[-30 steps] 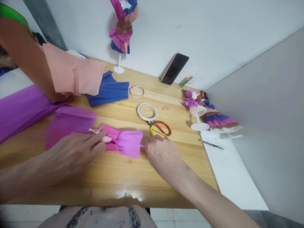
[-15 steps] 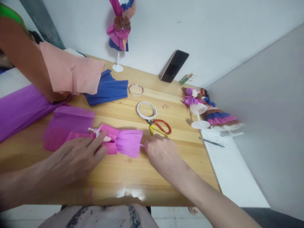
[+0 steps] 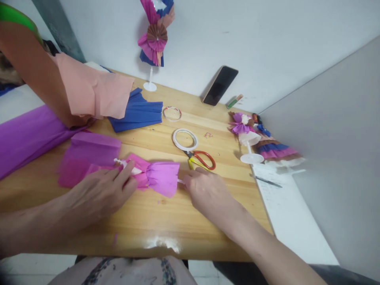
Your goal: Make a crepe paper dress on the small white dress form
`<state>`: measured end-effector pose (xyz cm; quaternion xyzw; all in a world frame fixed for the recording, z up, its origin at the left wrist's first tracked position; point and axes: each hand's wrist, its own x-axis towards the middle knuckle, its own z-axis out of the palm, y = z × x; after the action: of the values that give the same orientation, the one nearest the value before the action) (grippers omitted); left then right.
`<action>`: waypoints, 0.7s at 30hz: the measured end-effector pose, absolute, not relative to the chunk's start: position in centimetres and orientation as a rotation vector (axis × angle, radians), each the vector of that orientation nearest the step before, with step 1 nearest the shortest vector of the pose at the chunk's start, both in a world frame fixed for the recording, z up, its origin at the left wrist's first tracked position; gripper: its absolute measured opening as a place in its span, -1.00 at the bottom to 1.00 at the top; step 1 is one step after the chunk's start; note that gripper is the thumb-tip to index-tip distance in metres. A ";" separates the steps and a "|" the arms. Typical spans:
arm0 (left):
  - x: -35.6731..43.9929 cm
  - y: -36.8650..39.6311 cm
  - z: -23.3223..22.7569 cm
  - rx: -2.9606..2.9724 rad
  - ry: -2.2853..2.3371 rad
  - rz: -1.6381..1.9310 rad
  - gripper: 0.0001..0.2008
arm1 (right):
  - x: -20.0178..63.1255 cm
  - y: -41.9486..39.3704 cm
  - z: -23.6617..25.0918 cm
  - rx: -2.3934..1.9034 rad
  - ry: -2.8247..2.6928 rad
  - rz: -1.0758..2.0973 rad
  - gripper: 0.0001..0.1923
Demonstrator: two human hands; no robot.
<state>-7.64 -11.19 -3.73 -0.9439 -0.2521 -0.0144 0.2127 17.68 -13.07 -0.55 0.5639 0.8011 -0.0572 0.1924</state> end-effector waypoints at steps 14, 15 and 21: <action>-8.0 -11.2 -3.4 -2.709 -0.759 0.000 -0.83 | 16.6 -12.2 1.1 1.755 2.817 -0.181 -0.77; -8.1 -11.2 -3.5 -2.725 -0.763 -0.005 -0.83 | 16.2 -12.0 1.1 1.719 2.892 -0.273 -0.76; -8.5 -10.3 -2.9 -2.835 -0.742 -0.091 -0.80 | 13.4 -10.8 0.9 1.398 3.096 -0.634 -0.79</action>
<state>-8.51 -10.28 -2.88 -0.9616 -0.2517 -0.0310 0.1049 13.44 -10.80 0.86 0.3997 0.8848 -0.1813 -0.1564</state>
